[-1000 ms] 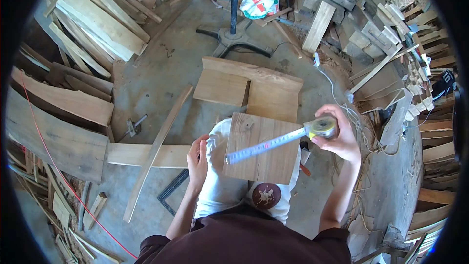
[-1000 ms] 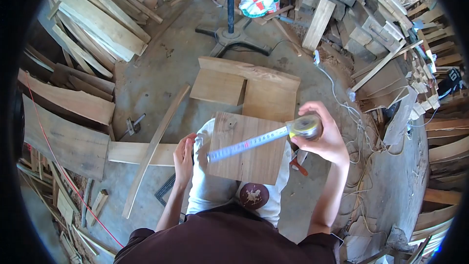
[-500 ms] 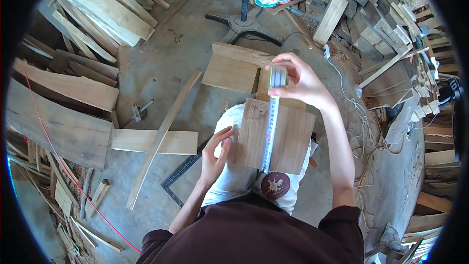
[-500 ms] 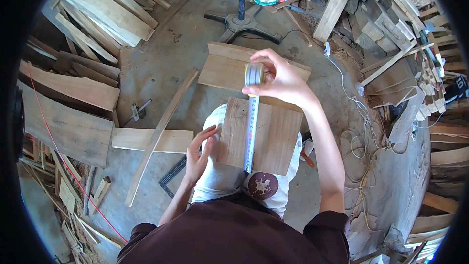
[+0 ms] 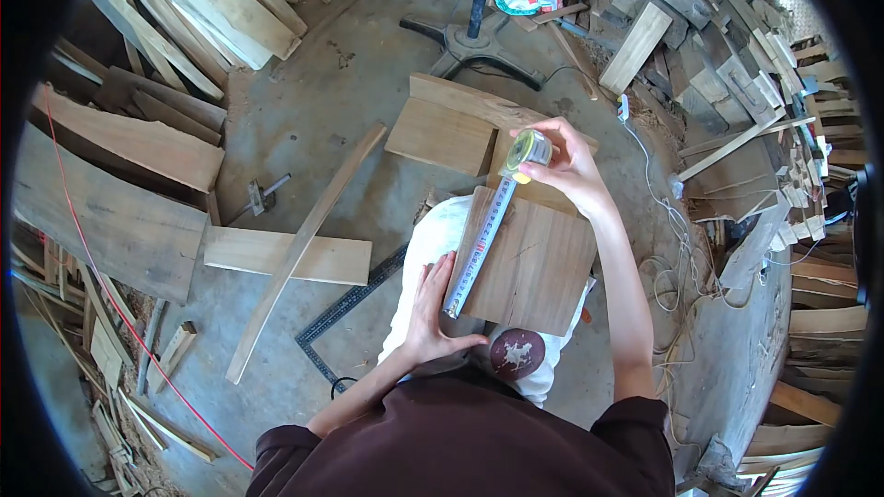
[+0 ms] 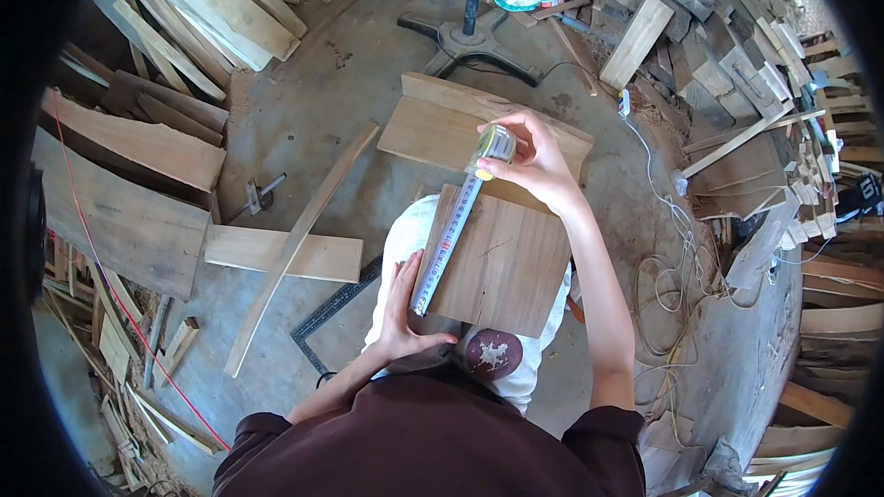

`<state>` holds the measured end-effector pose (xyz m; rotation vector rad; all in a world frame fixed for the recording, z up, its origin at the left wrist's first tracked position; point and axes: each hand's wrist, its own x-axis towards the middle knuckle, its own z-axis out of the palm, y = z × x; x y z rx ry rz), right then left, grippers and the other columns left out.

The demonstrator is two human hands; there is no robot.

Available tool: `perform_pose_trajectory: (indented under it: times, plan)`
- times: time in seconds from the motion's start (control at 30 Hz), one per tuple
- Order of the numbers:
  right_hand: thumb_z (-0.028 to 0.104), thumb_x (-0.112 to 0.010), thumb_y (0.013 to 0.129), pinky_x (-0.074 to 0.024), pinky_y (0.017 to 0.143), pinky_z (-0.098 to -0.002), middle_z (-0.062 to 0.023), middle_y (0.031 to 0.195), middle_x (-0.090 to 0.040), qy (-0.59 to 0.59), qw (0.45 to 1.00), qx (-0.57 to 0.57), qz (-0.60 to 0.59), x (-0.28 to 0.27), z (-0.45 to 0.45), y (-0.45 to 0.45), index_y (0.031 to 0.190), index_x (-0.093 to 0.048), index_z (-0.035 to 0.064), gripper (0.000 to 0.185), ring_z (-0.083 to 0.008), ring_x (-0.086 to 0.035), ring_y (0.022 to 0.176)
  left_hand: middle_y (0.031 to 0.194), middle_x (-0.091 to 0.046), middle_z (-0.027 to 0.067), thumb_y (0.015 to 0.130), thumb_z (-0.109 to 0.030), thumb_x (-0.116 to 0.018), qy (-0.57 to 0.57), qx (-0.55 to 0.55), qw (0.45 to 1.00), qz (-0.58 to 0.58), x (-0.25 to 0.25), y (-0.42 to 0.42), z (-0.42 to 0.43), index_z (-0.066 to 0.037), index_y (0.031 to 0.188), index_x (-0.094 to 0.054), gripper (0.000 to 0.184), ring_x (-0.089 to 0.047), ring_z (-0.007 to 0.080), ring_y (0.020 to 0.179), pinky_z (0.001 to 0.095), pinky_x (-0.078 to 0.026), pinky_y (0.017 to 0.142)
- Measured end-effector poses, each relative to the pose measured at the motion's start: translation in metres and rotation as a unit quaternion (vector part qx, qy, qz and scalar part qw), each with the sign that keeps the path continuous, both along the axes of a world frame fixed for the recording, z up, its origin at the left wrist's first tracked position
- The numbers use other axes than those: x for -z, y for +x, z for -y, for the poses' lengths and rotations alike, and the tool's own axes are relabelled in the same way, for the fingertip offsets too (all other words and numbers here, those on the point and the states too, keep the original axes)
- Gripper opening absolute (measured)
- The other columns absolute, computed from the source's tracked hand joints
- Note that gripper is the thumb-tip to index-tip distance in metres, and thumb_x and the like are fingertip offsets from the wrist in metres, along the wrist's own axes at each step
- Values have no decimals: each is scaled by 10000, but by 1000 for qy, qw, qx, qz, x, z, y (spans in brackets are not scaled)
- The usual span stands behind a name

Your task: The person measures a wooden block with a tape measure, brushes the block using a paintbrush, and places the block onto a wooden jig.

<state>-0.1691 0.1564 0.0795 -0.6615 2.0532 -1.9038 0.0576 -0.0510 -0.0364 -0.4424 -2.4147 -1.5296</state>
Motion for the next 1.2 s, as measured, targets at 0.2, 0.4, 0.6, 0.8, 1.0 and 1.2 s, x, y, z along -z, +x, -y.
perform_pose_trajectory:
  times: [0.2,0.4,0.6,0.8,1.0,1.2]
  plan:
    - [65,-799,787,-487,975,-333,-96,1267,-605,-25,999,-15,-26,4,1,-5,1237,-529,72,525,-161,-583,1122,1552,-324,209,695,-511,-813,70,20,997,9,8,0,5,26,1500,-294,1098,-281,351,1457,534,-124,1186]
    - [96,-778,816,-449,1032,-345,-97,1303,-594,-24,999,-24,-8,12,9,-12,1264,-547,58,505,-166,-564,1179,1520,-388,201,768,-383,-797,55,-11,998,14,7,1,2,30,1479,-348,936,-344,338,1431,516,-160,1184]
    - [136,-828,783,-495,900,-294,-51,1154,-628,9,1000,16,-1,7,15,-10,1238,-574,48,528,-127,-608,1024,1485,-440,200,726,-393,-820,57,-23,998,15,6,0,3,30,1451,-406,936,-394,332,1403,516,-191,1178]
    - [110,-839,766,-494,887,-286,-32,1120,-619,47,999,15,-4,7,20,-13,1248,-571,55,554,-116,-600,1011,1465,-454,225,728,-440,-813,56,-21,998,18,6,-1,3,64,1435,-408,958,-382,322,1412,509,-177,1186]
    - [76,-834,764,-490,943,-300,-25,1144,-600,45,999,1,3,7,23,-16,1267,-561,65,573,-121,-583,1068,1488,-438,197,715,-411,-825,65,-9,998,8,7,-1,5,21,1454,-409,951,-397,333,1401,515,-181,1182]
    - [114,-828,782,-491,909,-282,-17,1114,-601,36,999,1,-1,9,26,-18,1244,-576,51,530,-108,-585,1031,1475,-453,198,719,-370,-819,55,-14,998,-2,7,-1,5,26,1444,-420,918,-410,336,1392,512,-196,1178]
